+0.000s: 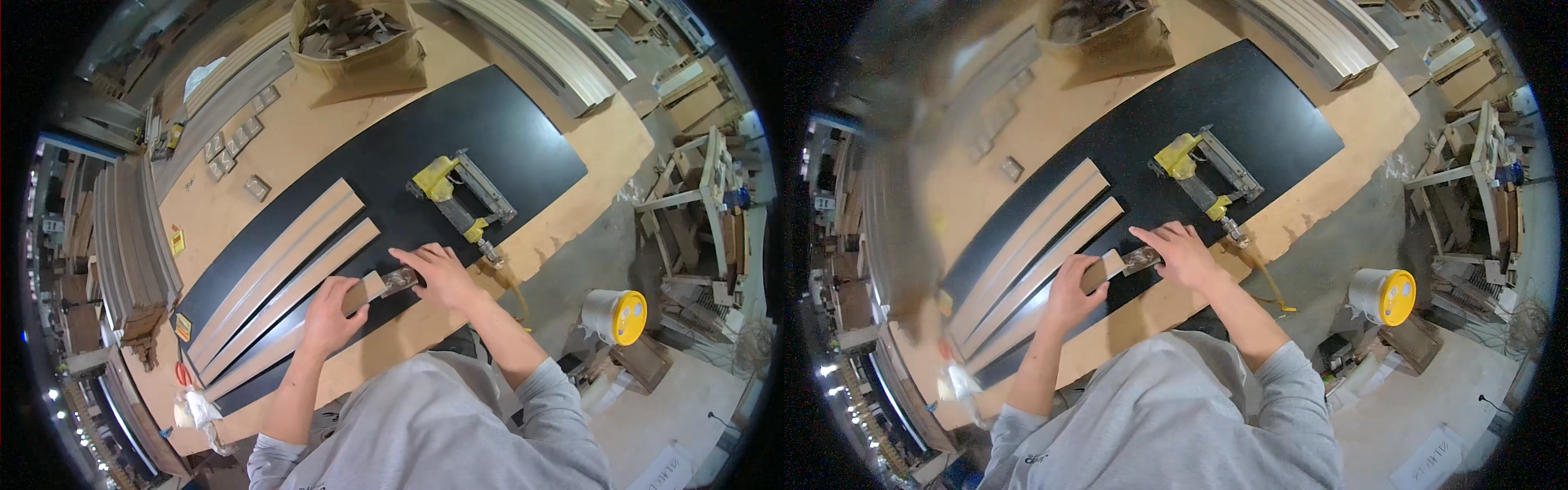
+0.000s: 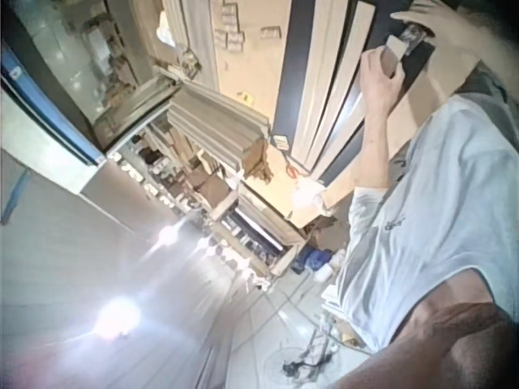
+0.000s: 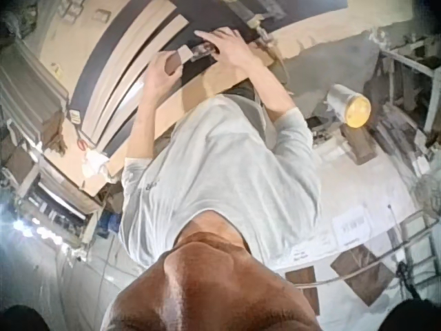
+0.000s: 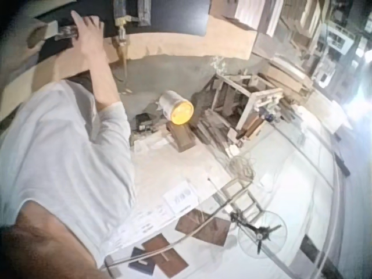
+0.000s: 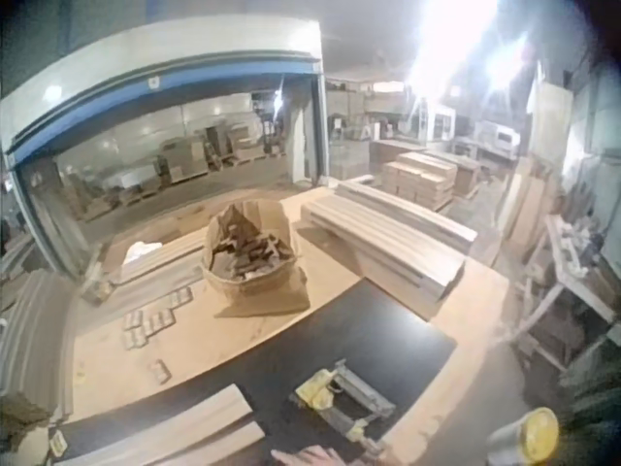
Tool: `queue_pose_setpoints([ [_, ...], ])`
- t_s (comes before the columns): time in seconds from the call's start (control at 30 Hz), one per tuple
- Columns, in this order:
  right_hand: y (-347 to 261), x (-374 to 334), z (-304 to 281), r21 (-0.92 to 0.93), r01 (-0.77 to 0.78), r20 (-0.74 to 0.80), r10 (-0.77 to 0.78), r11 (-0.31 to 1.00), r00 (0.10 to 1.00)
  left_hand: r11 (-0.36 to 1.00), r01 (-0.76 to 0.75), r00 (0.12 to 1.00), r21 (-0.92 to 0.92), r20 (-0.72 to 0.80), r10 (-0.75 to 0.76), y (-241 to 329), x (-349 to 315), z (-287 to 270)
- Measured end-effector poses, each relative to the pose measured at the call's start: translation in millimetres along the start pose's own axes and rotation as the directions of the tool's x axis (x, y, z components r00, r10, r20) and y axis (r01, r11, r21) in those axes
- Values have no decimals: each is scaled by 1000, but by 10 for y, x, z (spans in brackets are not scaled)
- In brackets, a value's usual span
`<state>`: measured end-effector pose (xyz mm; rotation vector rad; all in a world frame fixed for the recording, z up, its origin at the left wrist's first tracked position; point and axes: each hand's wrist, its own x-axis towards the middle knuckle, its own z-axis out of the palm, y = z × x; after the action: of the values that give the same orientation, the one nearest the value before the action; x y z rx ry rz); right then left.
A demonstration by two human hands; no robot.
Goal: Manually align and attach small wooden blocks to larger wooden strips using a pneumatic nail gun in a workshop.
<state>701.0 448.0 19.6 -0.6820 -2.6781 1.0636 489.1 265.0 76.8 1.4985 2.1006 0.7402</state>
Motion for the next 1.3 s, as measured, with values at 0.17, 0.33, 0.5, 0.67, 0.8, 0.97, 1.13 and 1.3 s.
queue_pose_setpoints([
  [0.17, 169, 109, -44, 71, 64, 50, -68, 995, 996, 997, -51, 998, 49, -20, 52, 24, 116, 302],
  [0.33, 215, 162, -58, 97, 59, 78, -67, 994, 995, 997, -8, 1000, 80, 5, 8, 72, 260, 517],
  [0.5, 276, 198, -104, 155, 55, 117, -74, 986, 990, 988, 23, 997, 155, 65, -34, 103, 277, 588],
  [0.67, 340, 242, -106, 150, 119, 111, -137, 981, 984, 987, 33, 996, 156, 74, -45, 87, 305, 590],
  [0.8, 366, 245, -103, 153, 117, 126, -137, 981, 983, 988, -18, 998, 156, 65, 8, 96, 308, 580],
  [0.97, 356, 261, -108, 164, 101, 159, -127, 981, 979, 986, 3, 997, 165, 73, -15, 129, 300, 585],
  [1.13, 314, 287, -126, 128, 86, 182, -109, 988, 977, 972, 37, 997, 232, 51, -51, 162, 284, 630],
  [1.3, 295, 259, -79, 79, 92, 136, -103, 993, 985, 940, 31, 996, 339, 72, -59, 202, 309, 617],
])
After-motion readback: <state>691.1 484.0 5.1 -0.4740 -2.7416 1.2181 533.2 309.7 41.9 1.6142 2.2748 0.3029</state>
